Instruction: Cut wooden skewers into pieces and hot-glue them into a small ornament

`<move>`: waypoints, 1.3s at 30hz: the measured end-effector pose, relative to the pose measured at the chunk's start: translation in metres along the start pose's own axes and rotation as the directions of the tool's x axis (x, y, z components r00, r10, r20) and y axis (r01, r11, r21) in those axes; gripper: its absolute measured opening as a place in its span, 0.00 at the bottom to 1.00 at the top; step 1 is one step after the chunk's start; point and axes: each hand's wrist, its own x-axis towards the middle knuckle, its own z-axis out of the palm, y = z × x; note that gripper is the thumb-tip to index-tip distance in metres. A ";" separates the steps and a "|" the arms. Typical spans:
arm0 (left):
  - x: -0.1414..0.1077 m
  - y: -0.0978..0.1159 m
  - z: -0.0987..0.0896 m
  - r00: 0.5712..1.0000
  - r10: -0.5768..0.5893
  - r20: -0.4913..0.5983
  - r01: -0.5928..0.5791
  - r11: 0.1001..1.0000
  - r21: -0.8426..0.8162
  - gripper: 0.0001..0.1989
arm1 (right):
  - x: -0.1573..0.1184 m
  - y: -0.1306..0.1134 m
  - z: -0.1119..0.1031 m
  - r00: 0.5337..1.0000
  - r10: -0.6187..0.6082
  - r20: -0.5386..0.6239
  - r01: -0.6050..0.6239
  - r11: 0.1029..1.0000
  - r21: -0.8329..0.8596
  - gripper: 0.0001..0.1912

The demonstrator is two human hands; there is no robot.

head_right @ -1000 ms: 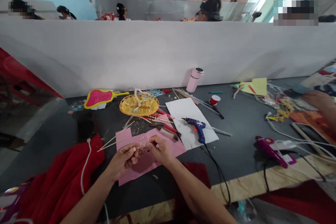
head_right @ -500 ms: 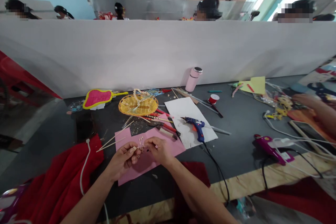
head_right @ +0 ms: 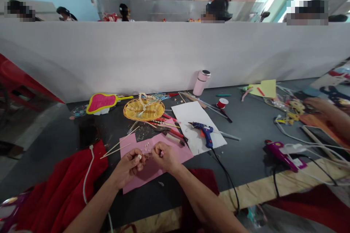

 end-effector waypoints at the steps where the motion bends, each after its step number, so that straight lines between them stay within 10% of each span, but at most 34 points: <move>1: 0.000 0.000 -0.001 1.000 0.004 0.005 -0.004 1.000 -0.003 0.09 | 0.000 0.000 0.000 1.000 -0.016 -0.015 0.016 1.000 0.019 0.14; 5: 0.001 -0.001 -0.001 1.000 0.011 -0.010 -0.011 1.000 0.005 0.10 | 0.001 -0.009 -0.005 0.992 -0.114 0.055 0.111 0.992 0.065 0.03; 12: 0.002 -0.006 0.000 0.998 0.057 0.011 -0.057 0.998 0.035 0.14 | -0.001 -0.027 0.001 0.934 -0.240 0.265 0.242 0.970 0.024 0.19; 39: 0.002 -0.008 -0.002 0.997 0.073 -0.033 -0.064 0.977 0.203 0.10 | -0.001 -0.025 0.012 0.949 -0.289 0.123 0.291 0.957 -0.002 0.08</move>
